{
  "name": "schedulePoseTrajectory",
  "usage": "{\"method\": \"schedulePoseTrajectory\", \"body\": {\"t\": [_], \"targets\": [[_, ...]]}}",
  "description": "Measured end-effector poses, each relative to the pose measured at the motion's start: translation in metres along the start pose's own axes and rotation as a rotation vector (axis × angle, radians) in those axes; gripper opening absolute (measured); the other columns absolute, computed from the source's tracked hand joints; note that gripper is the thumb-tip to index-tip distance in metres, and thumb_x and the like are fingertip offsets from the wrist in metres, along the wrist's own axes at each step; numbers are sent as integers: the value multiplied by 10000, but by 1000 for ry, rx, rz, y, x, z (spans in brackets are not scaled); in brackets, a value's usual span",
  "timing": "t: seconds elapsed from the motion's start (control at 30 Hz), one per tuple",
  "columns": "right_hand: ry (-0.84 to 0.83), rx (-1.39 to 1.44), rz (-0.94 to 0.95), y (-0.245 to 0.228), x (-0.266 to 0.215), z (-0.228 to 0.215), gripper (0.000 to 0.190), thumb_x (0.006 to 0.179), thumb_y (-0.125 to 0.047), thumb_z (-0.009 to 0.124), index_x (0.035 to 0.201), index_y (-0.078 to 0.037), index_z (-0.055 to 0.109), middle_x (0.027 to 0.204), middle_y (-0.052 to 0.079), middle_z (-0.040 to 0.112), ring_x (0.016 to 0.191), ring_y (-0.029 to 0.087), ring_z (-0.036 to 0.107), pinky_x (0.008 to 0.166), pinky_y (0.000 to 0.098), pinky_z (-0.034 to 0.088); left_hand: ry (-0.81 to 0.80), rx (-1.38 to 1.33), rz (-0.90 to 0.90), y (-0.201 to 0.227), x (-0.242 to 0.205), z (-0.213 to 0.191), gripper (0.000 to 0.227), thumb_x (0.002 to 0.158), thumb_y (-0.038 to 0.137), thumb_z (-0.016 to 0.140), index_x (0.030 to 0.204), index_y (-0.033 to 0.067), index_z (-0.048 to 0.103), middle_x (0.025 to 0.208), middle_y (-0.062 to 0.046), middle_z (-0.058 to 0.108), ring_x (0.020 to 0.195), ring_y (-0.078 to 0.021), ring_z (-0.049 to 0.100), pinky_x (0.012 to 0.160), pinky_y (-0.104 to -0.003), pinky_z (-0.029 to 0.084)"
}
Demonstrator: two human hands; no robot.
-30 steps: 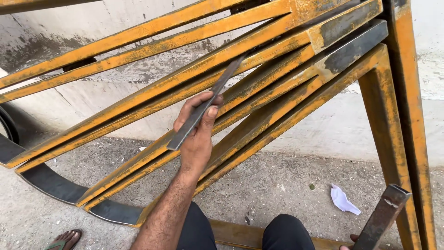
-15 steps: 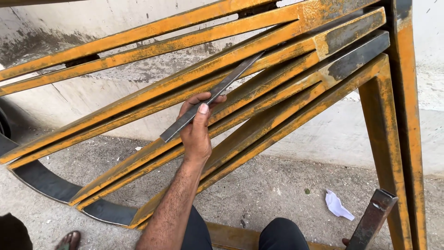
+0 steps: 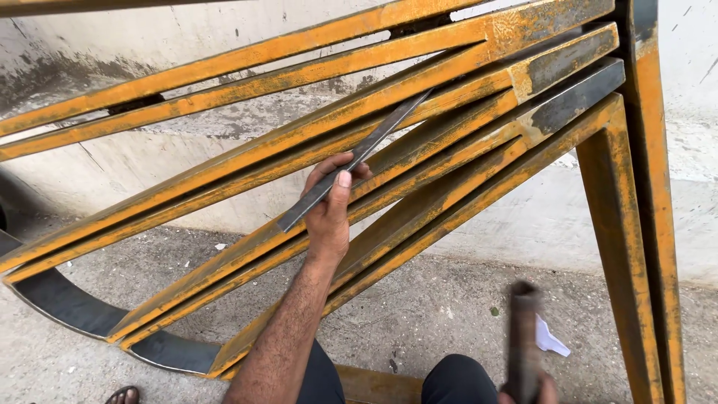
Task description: The person is using a metal bar and a pipe to clean and smooth the joints of a large yellow metal structure.
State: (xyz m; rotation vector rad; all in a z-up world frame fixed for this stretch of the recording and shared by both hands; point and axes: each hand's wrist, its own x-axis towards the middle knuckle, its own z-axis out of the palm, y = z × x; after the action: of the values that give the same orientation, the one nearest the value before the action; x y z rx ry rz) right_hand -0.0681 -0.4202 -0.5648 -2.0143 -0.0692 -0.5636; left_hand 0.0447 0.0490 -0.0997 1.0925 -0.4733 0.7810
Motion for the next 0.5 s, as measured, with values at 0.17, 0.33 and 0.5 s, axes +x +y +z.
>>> {"method": "schedulePoseTrajectory", "body": {"t": [0.17, 0.33, 0.5], "targets": [[-318, -334, -447, -456, 93, -17, 674, 651, -160, 835, 1282, -114, 603, 1000, 129, 756, 848, 300, 772, 761, 403, 603, 38, 93, -26, -1, 0, 2, 343, 1060, 284, 605, 1320, 60, 611, 1173, -102, 698, 1132, -209, 697, 1075, -381, 582], [-538, -790, -1179, -541, 153, -24, 641, 865, -348, 684, 1439, -148, 480, 946, 85, 662, 632, 204, 669, 506, 360, 556, 146, 201, 131, -16, 5, 21, 233, 1037, 252, 642, 1202, 91, 674, 1364, -82, 575, 1192, -186, 585, 938, -344, 569], [-712, -1416, -1044, -628, 175, -19, 636, 1032, -391, 522, 1583, -123, 352, 878, 22, 600, 619, 125, 642, 451, 297, 526, 143, 19, 303, -18, 6, 34, 154, 1108, 180, 609, 1237, 101, 633, 1372, -80, 614, 1342, -179, 563, 1214, -358, 460]]}}
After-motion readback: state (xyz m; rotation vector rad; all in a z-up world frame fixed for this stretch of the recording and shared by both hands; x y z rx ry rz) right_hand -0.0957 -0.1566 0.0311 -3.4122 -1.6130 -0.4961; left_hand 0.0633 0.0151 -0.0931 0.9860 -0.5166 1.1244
